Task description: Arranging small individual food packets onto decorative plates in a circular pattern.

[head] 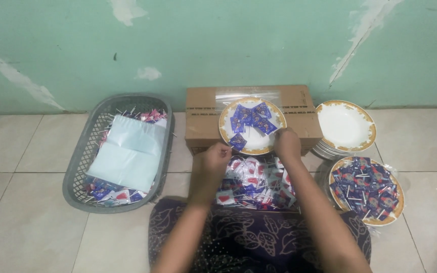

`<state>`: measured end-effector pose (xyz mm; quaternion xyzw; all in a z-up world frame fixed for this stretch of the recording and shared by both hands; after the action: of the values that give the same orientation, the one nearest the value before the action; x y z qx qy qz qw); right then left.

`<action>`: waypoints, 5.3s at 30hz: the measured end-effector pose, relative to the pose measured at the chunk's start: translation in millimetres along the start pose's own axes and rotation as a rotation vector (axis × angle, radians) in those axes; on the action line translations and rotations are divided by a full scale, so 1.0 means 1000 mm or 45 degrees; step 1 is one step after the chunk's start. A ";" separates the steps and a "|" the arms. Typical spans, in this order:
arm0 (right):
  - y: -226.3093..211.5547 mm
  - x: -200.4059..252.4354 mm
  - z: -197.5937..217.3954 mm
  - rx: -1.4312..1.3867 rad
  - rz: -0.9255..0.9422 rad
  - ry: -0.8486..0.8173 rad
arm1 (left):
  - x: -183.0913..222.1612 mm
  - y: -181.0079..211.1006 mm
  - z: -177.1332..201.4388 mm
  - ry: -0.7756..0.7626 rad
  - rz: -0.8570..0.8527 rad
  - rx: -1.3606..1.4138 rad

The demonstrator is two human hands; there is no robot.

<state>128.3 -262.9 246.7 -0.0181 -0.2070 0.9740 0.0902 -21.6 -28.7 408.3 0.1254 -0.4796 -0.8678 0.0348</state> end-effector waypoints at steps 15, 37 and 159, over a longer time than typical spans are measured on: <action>-0.017 -0.046 -0.057 0.282 -0.092 0.043 | -0.062 -0.168 -0.150 -0.073 -0.108 -0.080; -0.019 -0.072 -0.038 0.386 0.356 0.433 | -0.031 -0.126 -0.087 -0.201 -0.279 -0.627; 0.049 0.075 -0.016 -0.446 0.165 -0.006 | 0.030 -0.422 -0.178 -0.083 -1.042 -0.710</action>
<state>47.8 -286.5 212.6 -0.0447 -0.3722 0.9268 0.0221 19.7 46.5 -42.6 0.2622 -0.1415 -0.9090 -0.2916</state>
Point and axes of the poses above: each hand's wrist, its own x-axis away from the middle knuckle, its own z-axis out of the back of the hand, y = z × x, the point moved 2 cm from there along -x, towards the middle knuckle, and after that the axes turned 6 degrees about -z, right-handed, at the moved point
